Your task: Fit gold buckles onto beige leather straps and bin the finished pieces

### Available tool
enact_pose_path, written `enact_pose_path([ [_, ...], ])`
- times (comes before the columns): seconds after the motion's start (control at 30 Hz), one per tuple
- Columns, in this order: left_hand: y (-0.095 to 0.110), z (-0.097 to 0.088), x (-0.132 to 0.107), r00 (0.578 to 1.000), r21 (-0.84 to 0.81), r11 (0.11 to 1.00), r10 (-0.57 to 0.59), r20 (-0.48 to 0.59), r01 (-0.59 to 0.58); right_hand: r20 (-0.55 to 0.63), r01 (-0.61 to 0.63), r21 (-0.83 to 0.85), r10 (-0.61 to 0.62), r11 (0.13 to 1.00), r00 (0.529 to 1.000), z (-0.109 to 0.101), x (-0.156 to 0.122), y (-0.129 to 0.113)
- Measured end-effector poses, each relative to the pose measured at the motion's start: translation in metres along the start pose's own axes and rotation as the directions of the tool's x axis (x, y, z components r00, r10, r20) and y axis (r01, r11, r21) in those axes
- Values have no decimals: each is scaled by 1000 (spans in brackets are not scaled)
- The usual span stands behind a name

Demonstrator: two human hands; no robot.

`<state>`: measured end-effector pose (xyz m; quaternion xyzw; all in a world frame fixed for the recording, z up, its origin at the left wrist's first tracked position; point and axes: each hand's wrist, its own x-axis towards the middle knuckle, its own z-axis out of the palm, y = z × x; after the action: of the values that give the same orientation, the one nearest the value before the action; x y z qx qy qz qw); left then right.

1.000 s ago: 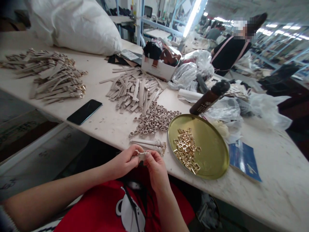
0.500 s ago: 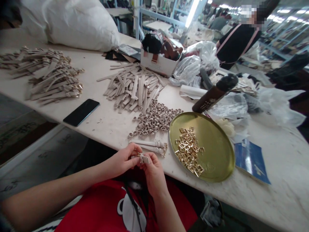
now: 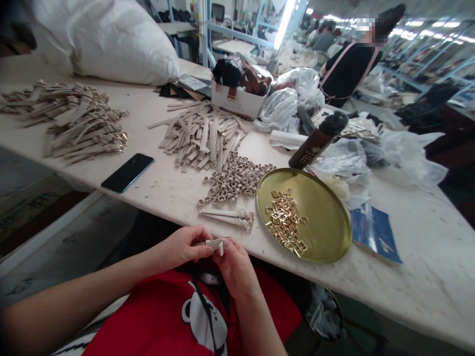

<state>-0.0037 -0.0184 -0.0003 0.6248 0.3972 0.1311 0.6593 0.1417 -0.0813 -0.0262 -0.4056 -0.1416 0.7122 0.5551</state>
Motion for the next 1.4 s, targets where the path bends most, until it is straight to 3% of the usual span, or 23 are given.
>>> enact_pose_path([
  [0.1,3,2,-10,1000,-9,1000,21,-11,-21,-120,245,-268,-285,932,951,5,-2,4],
  [0.2,0,4,-14,999,-12,1000,23,-23,-23,-148,323,-515,-454,794,879,6,-5,5],
  [0.27,-3,5,-15,1000,-48,999,17,-21,-18,-89,279,-587,-403,760,911,5,-7,2],
  [0.37,-8,6,-16,999,-176,984,-25,38,31,24,164,-628,-192,761,981,1,-12,-2],
  [0.43,-10,5,-16,994,-273,959,-52,96,77,46,104,-626,-97,772,994,-1,-14,-3],
  [0.53,-12,4,-15,989,-363,925,-66,129,109,44,103,-664,-99,740,994,-4,-14,-2],
  [0.6,-13,4,-14,989,-369,922,-74,125,115,58,144,-759,-154,635,986,-6,-14,-2],
  [0.67,-14,5,-13,988,-334,934,-90,128,128,98,181,-864,-195,470,976,-7,-15,-4],
  [0.73,-16,7,-12,985,-295,945,-108,135,144,142,198,-912,-177,360,974,-9,-17,-7],
  [0.77,-17,7,-11,983,-289,945,-116,142,153,153,197,-913,-149,358,977,-9,-18,-8],
  [0.93,-22,1,-7,950,-261,931,-189,249,254,133,158,-831,-85,534,987,-16,-14,-4],
  [1.07,-23,-4,-4,918,-222,916,-264,296,335,138,178,-836,-116,519,984,-21,-11,1],
  [1.27,-23,3,-4,921,-244,905,-283,268,349,194,219,-926,-110,307,975,-18,-18,-10],
  [1.4,-23,6,-7,918,-230,907,-288,271,353,295,305,-949,-118,80,948,-13,-21,-14],
])
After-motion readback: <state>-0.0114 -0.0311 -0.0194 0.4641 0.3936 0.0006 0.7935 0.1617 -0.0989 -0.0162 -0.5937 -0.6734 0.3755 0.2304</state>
